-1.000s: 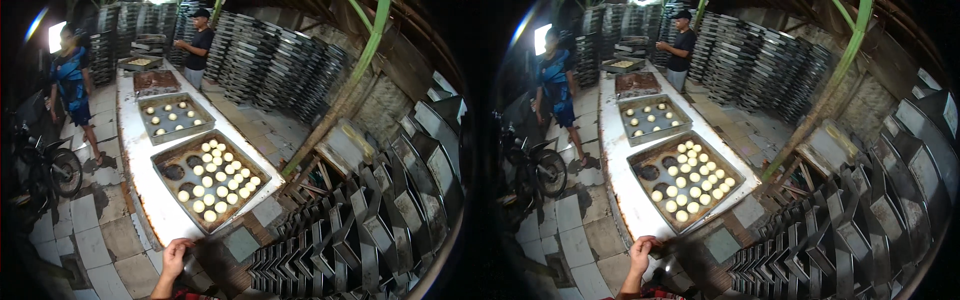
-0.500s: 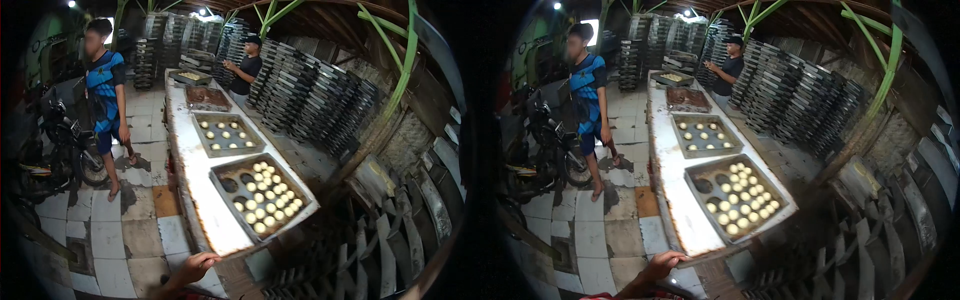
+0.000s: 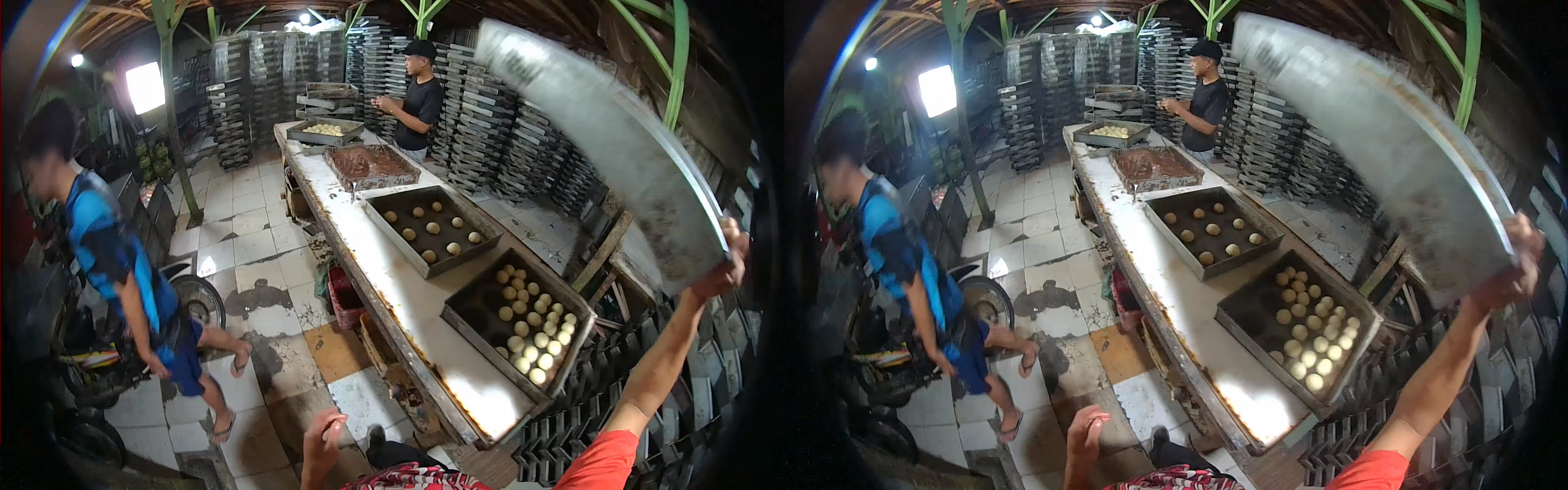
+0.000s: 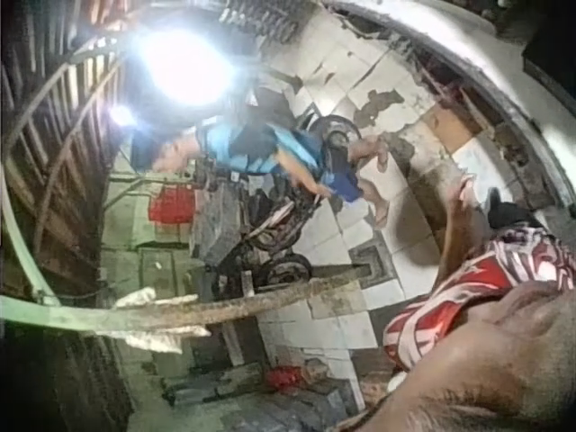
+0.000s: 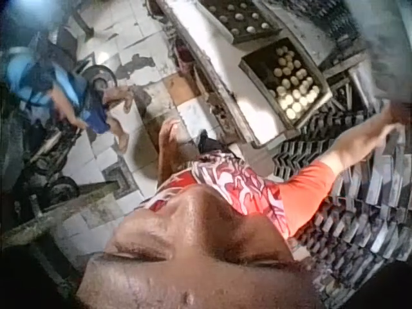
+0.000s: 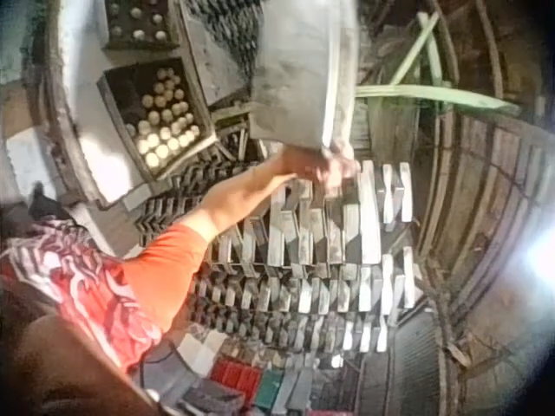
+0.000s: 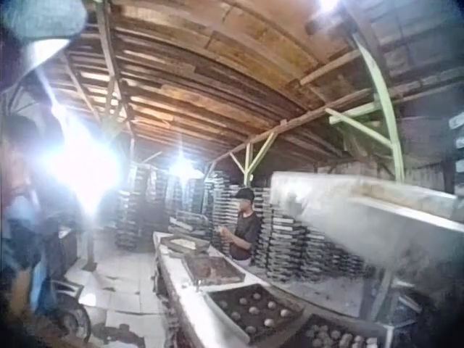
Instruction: Filling dough with chocolate and shaping it into rounds for baking.
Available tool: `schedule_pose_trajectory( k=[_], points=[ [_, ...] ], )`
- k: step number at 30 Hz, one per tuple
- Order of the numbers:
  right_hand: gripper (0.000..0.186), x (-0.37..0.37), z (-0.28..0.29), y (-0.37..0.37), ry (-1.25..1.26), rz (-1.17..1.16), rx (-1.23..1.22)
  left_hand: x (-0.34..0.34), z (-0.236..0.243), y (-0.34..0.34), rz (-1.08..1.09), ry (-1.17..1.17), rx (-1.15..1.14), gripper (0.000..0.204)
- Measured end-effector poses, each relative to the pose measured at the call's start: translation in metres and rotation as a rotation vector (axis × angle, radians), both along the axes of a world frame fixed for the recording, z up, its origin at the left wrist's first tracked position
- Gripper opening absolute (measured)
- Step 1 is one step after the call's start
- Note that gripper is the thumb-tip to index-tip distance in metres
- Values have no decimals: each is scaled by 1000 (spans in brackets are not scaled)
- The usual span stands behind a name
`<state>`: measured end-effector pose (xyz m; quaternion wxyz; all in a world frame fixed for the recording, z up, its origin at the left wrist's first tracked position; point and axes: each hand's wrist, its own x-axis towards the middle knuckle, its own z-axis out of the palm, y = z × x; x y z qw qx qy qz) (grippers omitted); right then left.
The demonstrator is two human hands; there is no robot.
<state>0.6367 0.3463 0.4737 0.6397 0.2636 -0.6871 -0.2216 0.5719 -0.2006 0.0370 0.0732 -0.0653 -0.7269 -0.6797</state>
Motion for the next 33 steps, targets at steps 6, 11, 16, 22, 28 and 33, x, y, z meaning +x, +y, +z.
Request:
schedule_pose_trajectory(
  k=[6, 11, 16, 22, 28, 33],
  points=[
    [26, -228, -95, -72, -80, 272, -364, -127, 1, -19, -190, -49, 72, 31],
    [12, -393, -194, -88, -20, 105, -460, -253, 16, -38, -242, -195, 20, 32],
    [25, -511, -294, -121, -62, -61, -656, -369, 21, -71, -221, -109, 36, 37],
    [27, -552, -367, -203, -253, -197, -598, -536, 7, -39, -171, -151, -132, 35],
    [28, -560, -389, -257, -533, -371, -888, -653, 47, 29, -824, 63, -149, 31],
    [31, -559, -391, -260, -627, -582, -960, -663, 64, 109, -1084, 629, -151, 47]
  ],
)
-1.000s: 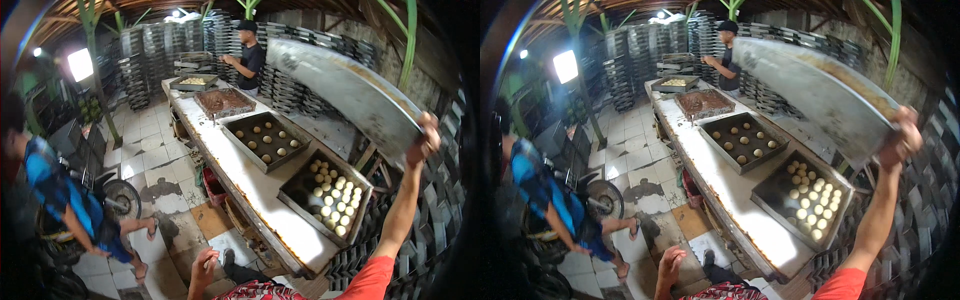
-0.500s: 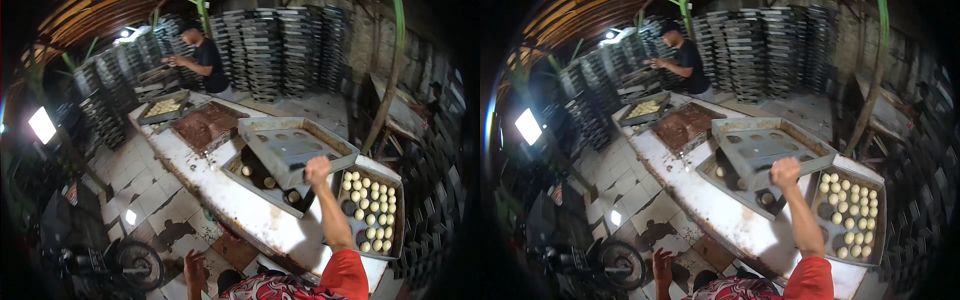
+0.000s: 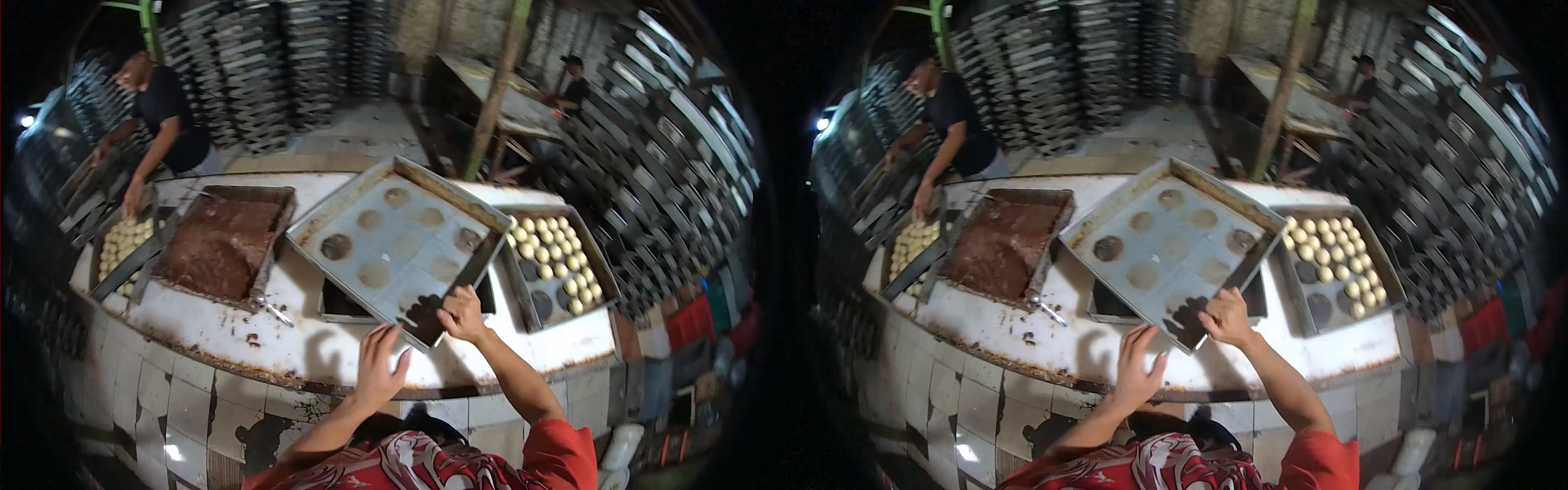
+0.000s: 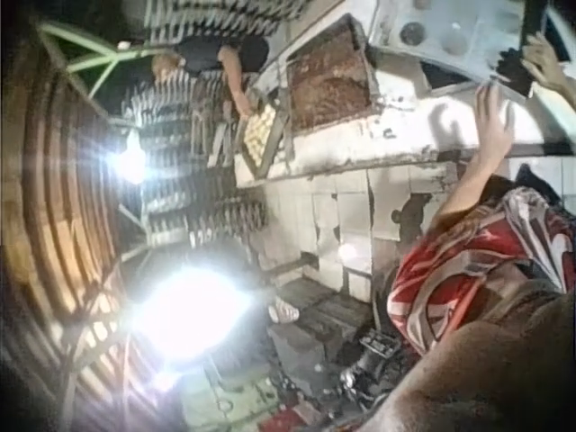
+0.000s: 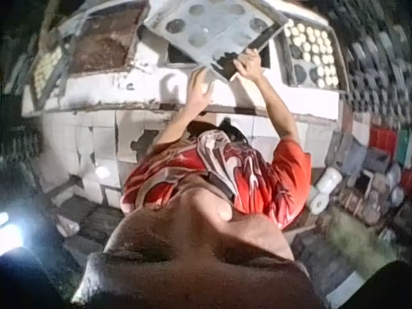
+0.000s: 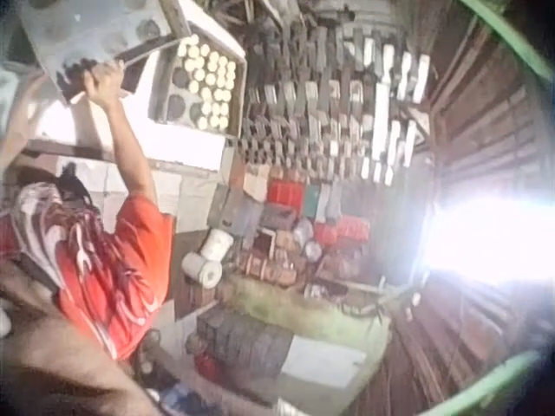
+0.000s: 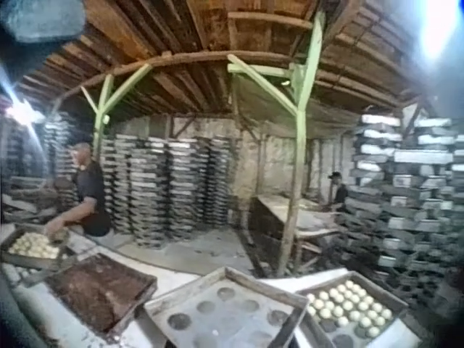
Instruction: Filling dough with chocolate and shaping it into rounds for baking.
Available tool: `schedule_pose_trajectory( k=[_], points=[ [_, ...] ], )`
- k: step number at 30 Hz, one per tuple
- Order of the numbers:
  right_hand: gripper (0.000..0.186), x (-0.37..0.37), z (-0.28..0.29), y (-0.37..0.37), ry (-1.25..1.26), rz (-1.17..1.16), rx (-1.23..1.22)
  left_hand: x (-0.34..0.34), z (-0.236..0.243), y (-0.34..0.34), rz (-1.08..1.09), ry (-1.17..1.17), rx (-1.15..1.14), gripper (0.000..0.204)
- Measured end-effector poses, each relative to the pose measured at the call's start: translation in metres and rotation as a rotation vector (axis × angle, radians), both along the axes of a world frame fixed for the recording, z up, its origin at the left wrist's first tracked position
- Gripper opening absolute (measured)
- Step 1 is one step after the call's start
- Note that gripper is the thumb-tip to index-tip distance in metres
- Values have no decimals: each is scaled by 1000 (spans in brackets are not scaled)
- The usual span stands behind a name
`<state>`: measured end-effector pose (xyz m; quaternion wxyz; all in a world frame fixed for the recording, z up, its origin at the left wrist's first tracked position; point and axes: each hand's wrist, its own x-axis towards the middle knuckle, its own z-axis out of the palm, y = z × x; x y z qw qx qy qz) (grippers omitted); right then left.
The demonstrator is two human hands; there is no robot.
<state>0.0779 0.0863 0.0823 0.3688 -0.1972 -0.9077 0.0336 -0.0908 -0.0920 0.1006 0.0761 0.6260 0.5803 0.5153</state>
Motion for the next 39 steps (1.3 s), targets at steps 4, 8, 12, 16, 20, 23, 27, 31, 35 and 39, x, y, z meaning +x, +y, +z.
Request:
schedule_pose_trajectory(
  k=[4, 8, 12, 16, 20, 23, 27, 31, 35, 39],
  points=[
    [25, 13, 9, -27, 353, -86, -264, 20, 13, 35, -125, 270, -9, 47],
    [16, 92, 2, 0, 268, -571, -73, 25, -9, 25, -80, 241, -96, 43],
    [17, 191, -1, 101, 94, -931, -400, 59, 4, 22, -4, 216, -166, 41],
    [28, 213, -39, 185, -693, -723, -205, 88, 13, 33, 227, 289, -252, 35],
    [47, 248, -57, 197, -805, -510, -74, 112, 29, 20, 438, 87, -133, 28],
    [38, 267, -63, 190, -797, -587, -287, 127, 25, 9, 470, -141, -18, 25],
    [39, 257, -36, 133, -185, -464, -360, 146, 5, -19, 426, -394, -192, 22],
    [31, 190, -9, -7, 570, -145, -725, 156, 6, -50, 83, -905, -495, 22],
    [34, 100, -18, -150, 157, 202, -467, 153, -60, -109, -130, -1614, -297, 33],
    [32, 52, -3, -249, -337, 701, -480, 127, -72, -197, 88, -1706, -247, 25]
  ],
)
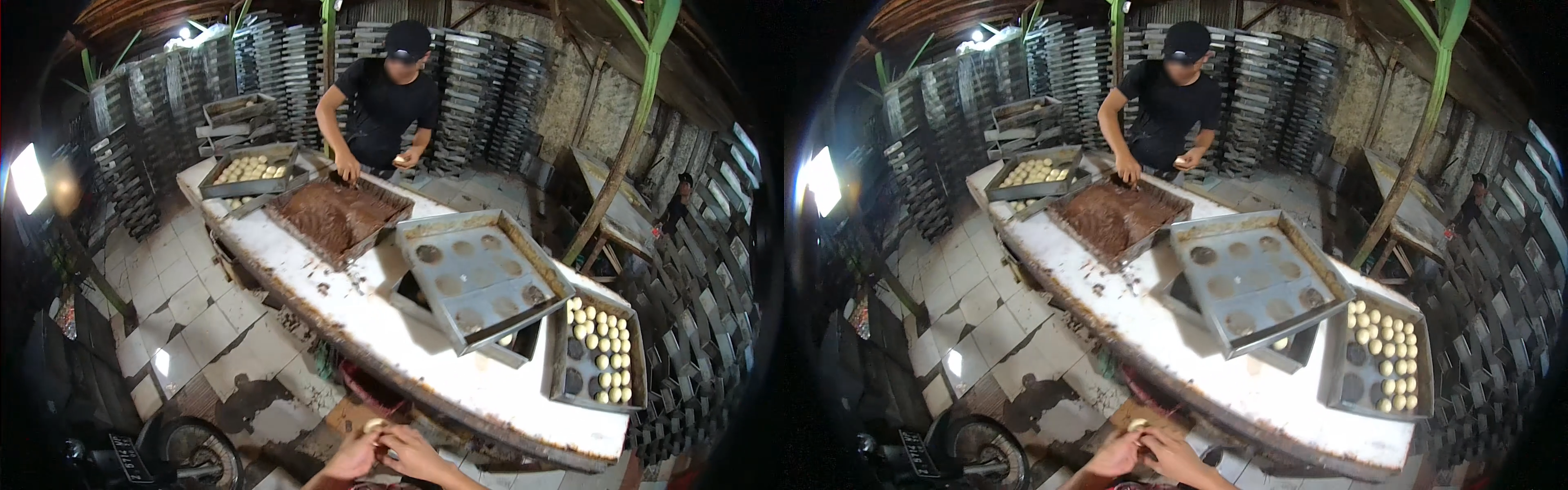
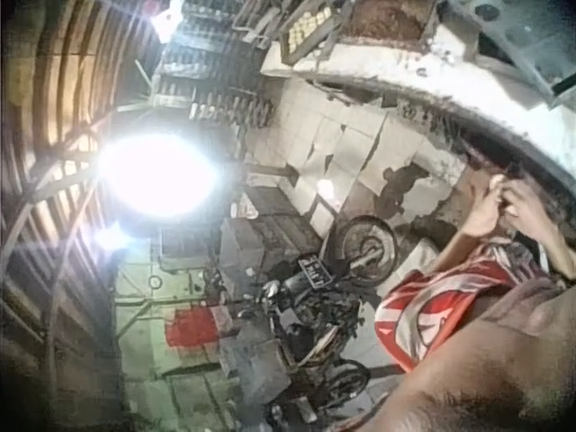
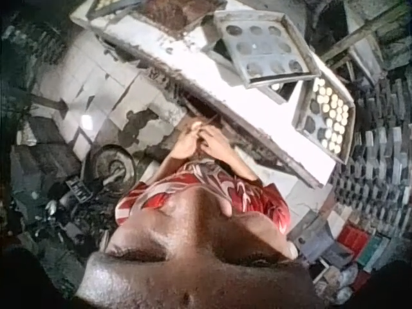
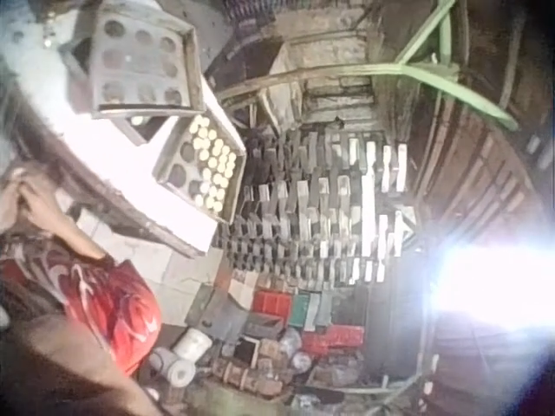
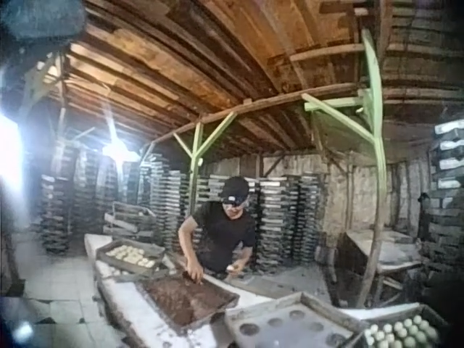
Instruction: Filling dough with chocolate and shaping it into rounds for baking.
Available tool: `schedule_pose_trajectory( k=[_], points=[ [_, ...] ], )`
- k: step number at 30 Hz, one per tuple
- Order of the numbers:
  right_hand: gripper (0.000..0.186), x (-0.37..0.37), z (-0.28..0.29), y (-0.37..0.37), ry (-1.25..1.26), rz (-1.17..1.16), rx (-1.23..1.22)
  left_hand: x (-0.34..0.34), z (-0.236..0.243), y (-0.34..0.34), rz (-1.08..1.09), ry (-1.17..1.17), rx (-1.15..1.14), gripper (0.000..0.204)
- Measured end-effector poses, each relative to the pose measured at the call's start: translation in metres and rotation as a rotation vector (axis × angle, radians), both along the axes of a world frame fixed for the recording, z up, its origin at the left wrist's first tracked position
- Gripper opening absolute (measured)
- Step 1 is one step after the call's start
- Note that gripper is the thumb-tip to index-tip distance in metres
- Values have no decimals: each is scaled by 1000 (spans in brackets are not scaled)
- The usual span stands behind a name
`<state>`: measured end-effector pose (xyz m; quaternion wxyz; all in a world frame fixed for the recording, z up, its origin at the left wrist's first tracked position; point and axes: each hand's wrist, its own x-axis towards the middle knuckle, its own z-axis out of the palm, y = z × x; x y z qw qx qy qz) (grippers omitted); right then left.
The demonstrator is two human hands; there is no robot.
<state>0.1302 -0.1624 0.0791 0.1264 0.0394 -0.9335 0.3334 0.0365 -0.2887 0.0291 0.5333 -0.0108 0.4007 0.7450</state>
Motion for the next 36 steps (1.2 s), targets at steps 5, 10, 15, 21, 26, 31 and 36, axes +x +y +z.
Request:
schedule_pose_trajectory(
  k=[5, 10, 15, 21, 26, 31, 36],
  points=[
    [35, -34, 20, -63, -270, -40, -546, -53, -32, -127, 298, 190, -349, 24],
    [30, -77, -39, -88, -36, -127, -416, -91, -74, -203, 317, 652, -604, 27],
    [34, -117, -3, -113, 47, 79, -35, -119, -99, -228, 145, 594, -538, 28],
    [29, -162, -7, -102, 55, 50, -240, -140, -88, -185, 370, 514, -333, 24],
    [20, -202, 18, -105, 194, -180, -391, -158, -13, -108, 222, 656, -199, 24],
    [35, -274, 6, -30, 185, -536, -705, -204, 40, -34, -155, 643, -81, 38],
    [22, -348, -21, 64, 373, -859, -544, -287, 33, 5, -101, -55, 289, 38]
  ],
)
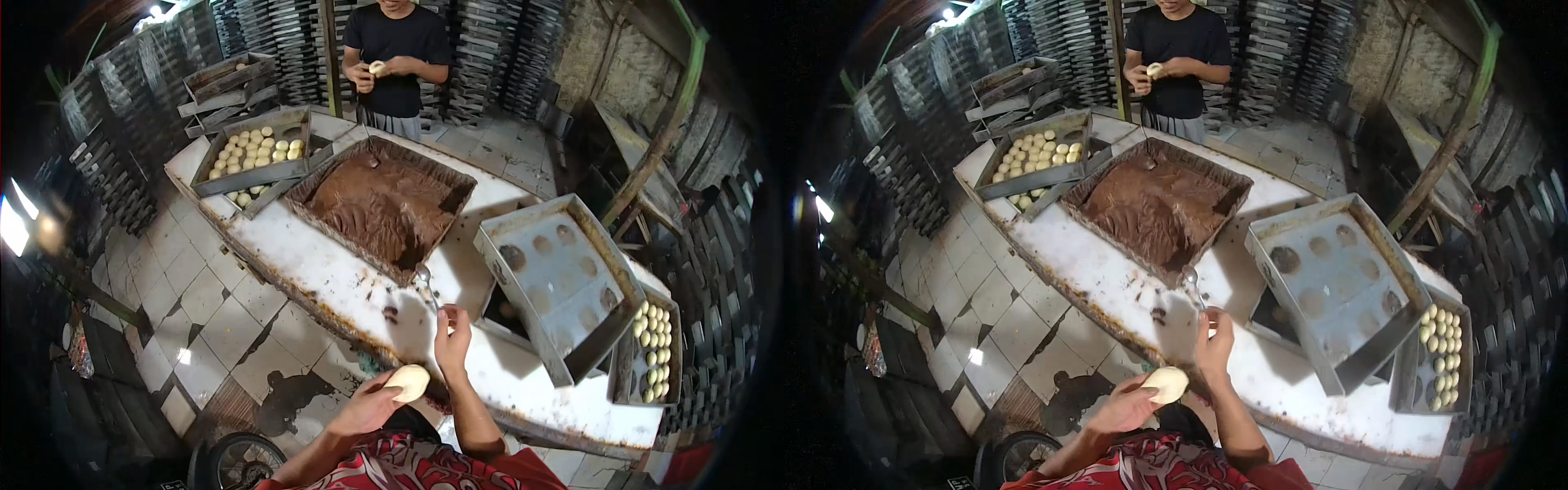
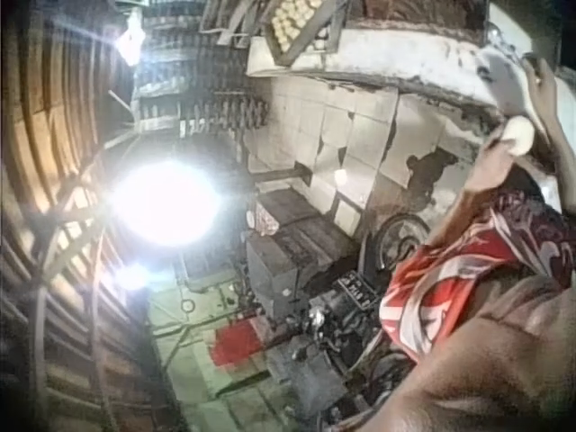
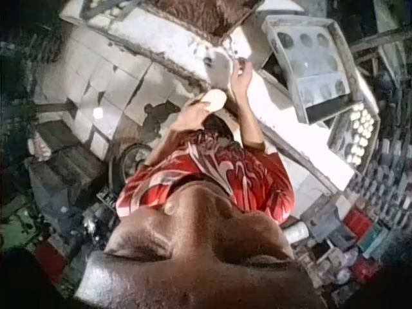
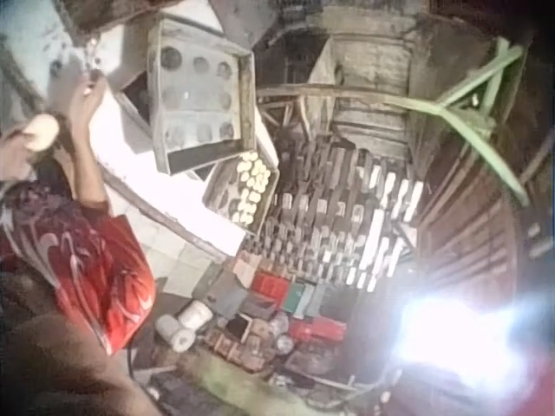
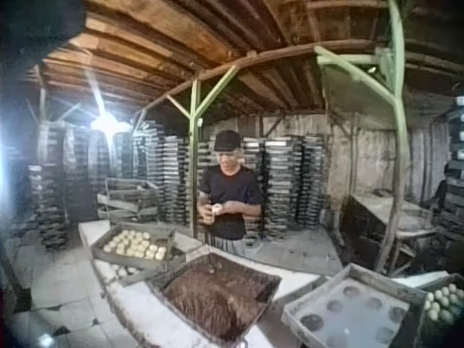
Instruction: Filling dough with chocolate and shaping it into rounds for baking.
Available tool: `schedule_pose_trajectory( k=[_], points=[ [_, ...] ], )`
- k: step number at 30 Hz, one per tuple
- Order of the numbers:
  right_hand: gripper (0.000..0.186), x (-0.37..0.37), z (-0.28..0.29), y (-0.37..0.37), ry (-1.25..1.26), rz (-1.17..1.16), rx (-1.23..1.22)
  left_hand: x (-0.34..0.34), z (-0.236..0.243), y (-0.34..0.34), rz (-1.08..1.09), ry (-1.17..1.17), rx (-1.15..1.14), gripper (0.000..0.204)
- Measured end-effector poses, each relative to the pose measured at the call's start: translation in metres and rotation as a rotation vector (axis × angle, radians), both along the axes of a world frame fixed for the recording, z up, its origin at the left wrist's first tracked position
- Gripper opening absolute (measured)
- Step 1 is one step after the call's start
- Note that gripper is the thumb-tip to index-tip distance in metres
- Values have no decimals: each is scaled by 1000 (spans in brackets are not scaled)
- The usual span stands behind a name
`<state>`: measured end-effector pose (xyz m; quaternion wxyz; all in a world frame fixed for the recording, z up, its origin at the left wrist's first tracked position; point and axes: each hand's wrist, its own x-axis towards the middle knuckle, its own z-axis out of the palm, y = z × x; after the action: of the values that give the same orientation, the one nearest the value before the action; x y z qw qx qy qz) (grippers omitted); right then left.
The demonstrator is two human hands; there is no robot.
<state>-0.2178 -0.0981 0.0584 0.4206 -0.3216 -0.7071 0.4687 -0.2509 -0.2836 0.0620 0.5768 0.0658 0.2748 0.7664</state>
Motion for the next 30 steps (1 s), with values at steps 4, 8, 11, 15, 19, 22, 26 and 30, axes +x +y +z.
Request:
schedule_pose_trajectory(
  k=[4, 8, 11, 15, 19, 22, 26, 30],
  points=[
    [43, -27, -47, 29, -538, 5, 474, -63, -16, 7, 135, 10, -150, 39],
    [29, -51, -48, 37, -531, -19, 372, -108, -14, 24, 128, 94, -238, 40],
    [8, -59, -24, 22, -390, -118, 337, -134, -18, 45, 155, 276, -331, 38],
    [6, -130, 39, 13, -432, 78, 414, -153, -3, 74, -129, 576, -330, 43],
    [6, -195, 54, 71, -568, 133, 525, -210, -1, 67, -335, 405, -79, 55],
    [13, -214, 26, 120, -1060, 266, 706, -264, 25, 54, -517, 279, -228, 55],
    [17, -241, 15, 135, -1229, 525, 1063, -261, 17, 47, -238, -25, -250, 52],
    [24, -197, 30, 116, -1435, 933, 960, -250, 21, 39, -56, -17, -228, 50]
  ],
)
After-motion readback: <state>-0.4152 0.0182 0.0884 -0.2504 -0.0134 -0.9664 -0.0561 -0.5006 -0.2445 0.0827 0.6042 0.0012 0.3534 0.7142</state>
